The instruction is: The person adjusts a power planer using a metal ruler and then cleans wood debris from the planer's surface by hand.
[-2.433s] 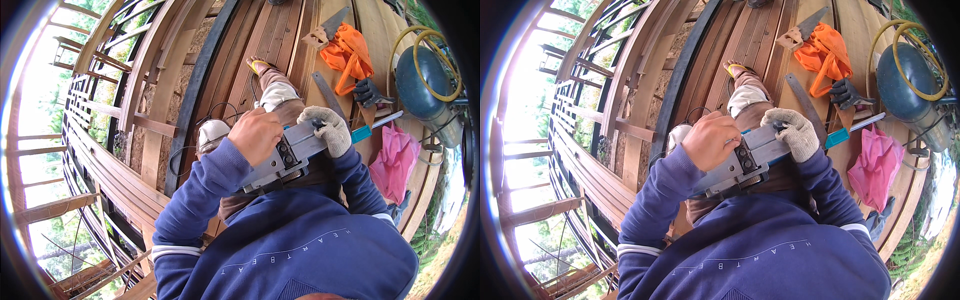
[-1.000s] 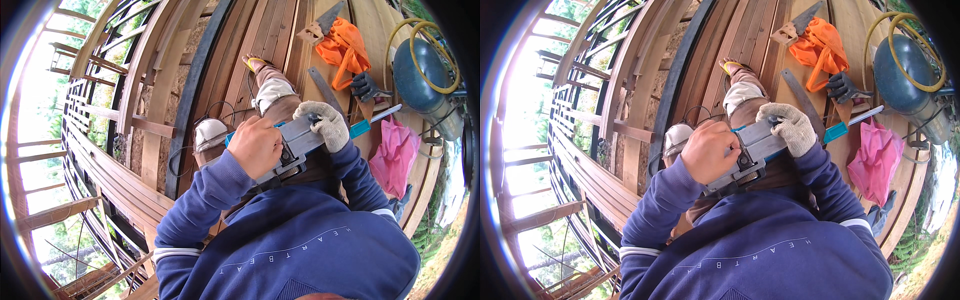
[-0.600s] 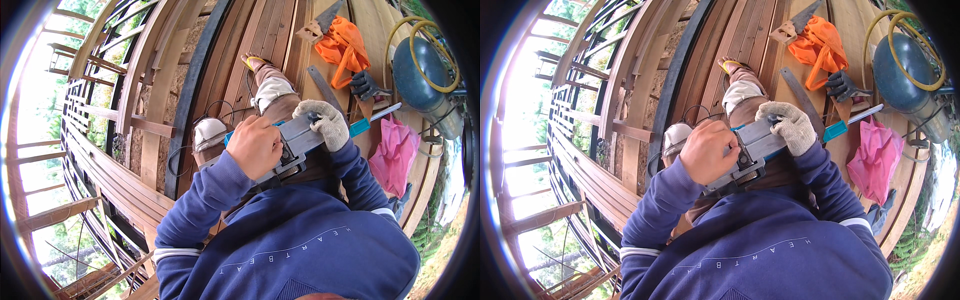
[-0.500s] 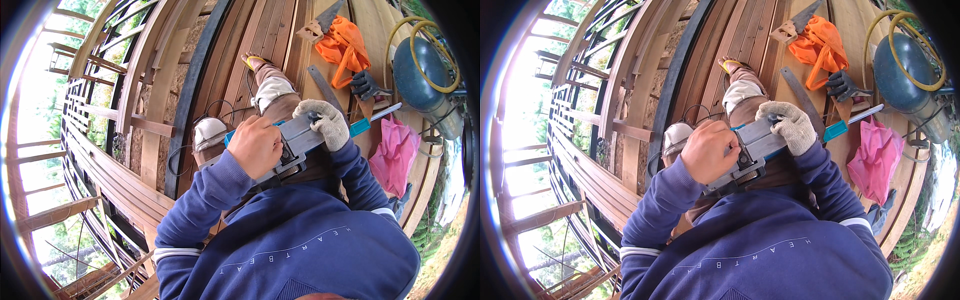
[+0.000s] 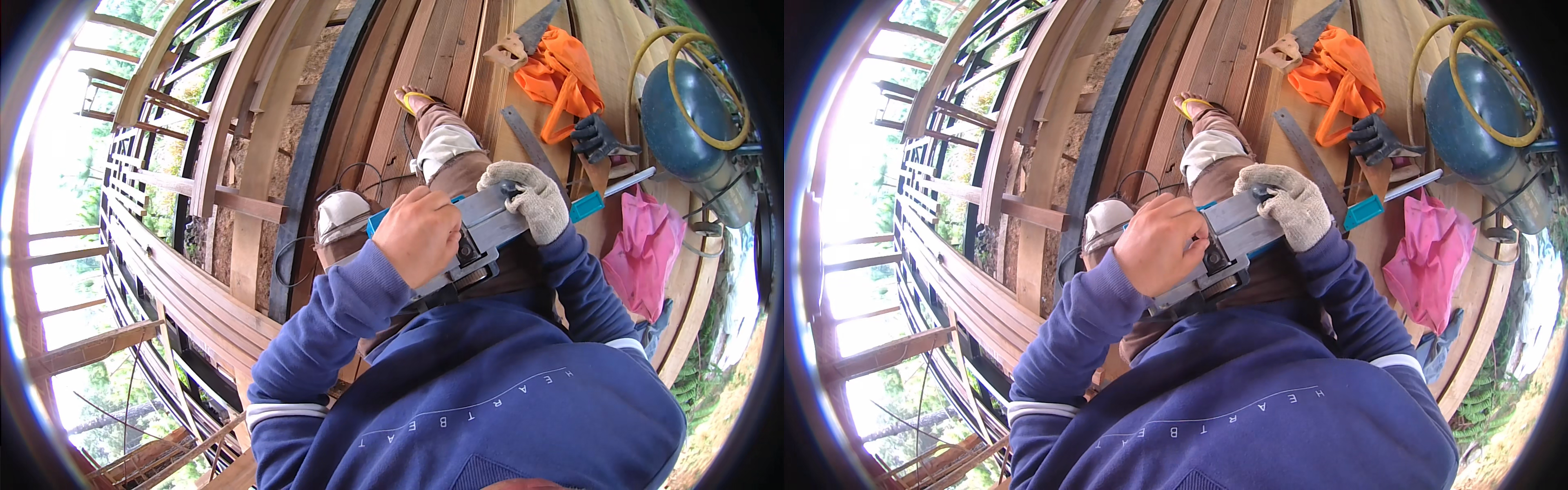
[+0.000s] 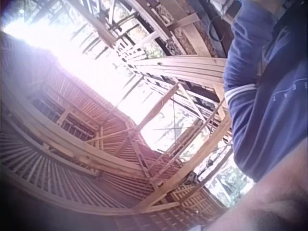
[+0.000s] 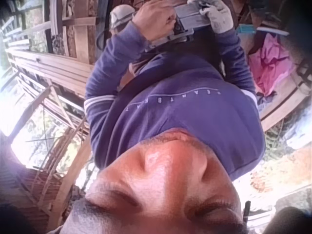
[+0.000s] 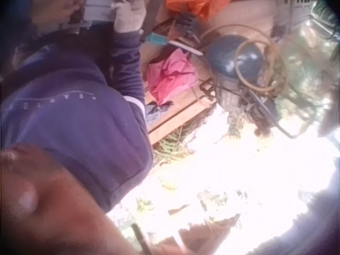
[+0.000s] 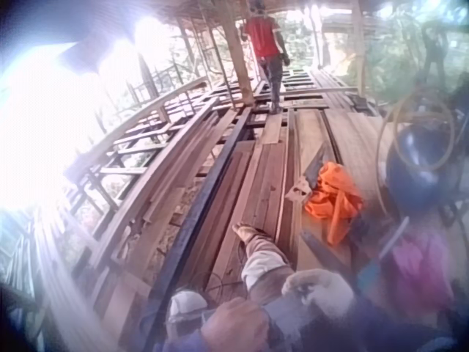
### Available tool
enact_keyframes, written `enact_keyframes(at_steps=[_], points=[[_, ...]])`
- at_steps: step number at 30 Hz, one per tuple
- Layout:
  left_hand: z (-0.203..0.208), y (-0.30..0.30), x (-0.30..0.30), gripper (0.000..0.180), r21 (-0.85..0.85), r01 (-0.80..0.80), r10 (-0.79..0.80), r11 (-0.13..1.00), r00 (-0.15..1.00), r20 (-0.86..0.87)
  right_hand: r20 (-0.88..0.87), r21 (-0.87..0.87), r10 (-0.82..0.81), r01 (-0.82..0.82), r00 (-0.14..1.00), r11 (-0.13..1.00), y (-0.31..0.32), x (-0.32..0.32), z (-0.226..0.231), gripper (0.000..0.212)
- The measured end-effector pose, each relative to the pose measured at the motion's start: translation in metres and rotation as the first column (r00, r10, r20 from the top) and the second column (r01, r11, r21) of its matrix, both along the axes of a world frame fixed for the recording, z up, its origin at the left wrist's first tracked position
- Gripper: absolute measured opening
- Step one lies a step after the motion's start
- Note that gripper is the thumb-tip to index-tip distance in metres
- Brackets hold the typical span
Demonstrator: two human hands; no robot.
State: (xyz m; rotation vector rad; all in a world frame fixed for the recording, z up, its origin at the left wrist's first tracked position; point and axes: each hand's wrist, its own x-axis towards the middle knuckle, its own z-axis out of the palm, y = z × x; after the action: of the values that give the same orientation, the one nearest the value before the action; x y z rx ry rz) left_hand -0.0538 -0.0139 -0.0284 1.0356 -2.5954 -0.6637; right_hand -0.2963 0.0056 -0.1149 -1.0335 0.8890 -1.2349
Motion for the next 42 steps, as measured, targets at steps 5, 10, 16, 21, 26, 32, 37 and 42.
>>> enact_keyframes(at_steps=[5, 10, 16, 21, 26, 32, 37, 42], points=[[0.000, 0.015, 0.001, 0.010, 0.014, -0.067, 0.068, 0.998, 0.990, -0.125, -0.011, -0.026, 0.001, -0.001, 1.000, 1.000, -0.001, -0.001, -0.001, 0.050], [0.006, 0.020, -0.001, 0.008, 0.075, -0.053, 0.059, 0.996, 0.995, -0.082, -0.042, -0.033, 0.013, -0.014, 0.999, 0.999, -0.003, -0.002, -0.001, 0.049], [0.005, 0.020, -0.004, 0.009, 0.074, -0.047, 0.051, 0.996, 0.997, -0.057, -0.017, -0.029, 0.002, -0.002, 1.000, 1.000, -0.002, 0.000, 0.000, 0.049], [0.007, 0.018, -0.006, 0.009, 0.061, -0.018, 0.020, 0.998, 0.999, -0.045, 0.019, -0.009, 0.008, -0.008, 1.000, 1.000, -0.002, -0.001, -0.001, 0.049], [0.007, 0.020, -0.005, 0.009, 0.097, -0.063, 0.069, 0.993, 0.996, -0.056, -0.041, -0.013, 0.002, -0.003, 0.999, 1.000, -0.002, -0.001, 0.001, 0.049], [0.004, 0.022, -0.007, 0.009, 0.105, -0.059, 0.063, 0.993, 0.998, -0.030, -0.064, -0.028, 0.007, -0.009, 0.998, 1.000, -0.002, -0.002, 0.000, 0.049], [0.005, 0.016, -0.007, 0.006, 0.093, 0.054, -0.050, 0.994, 0.998, -0.041, 0.025, -0.015, 0.007, -0.007, 1.000, 1.000, 0.000, -0.001, -0.006, 0.048], [-0.001, 0.017, -0.012, 0.006, 0.042, 0.095, -0.093, 0.995, 0.995, -0.047, 0.046, -0.046, 0.019, -0.017, 0.999, 0.999, 0.000, -0.001, -0.006, 0.048]])
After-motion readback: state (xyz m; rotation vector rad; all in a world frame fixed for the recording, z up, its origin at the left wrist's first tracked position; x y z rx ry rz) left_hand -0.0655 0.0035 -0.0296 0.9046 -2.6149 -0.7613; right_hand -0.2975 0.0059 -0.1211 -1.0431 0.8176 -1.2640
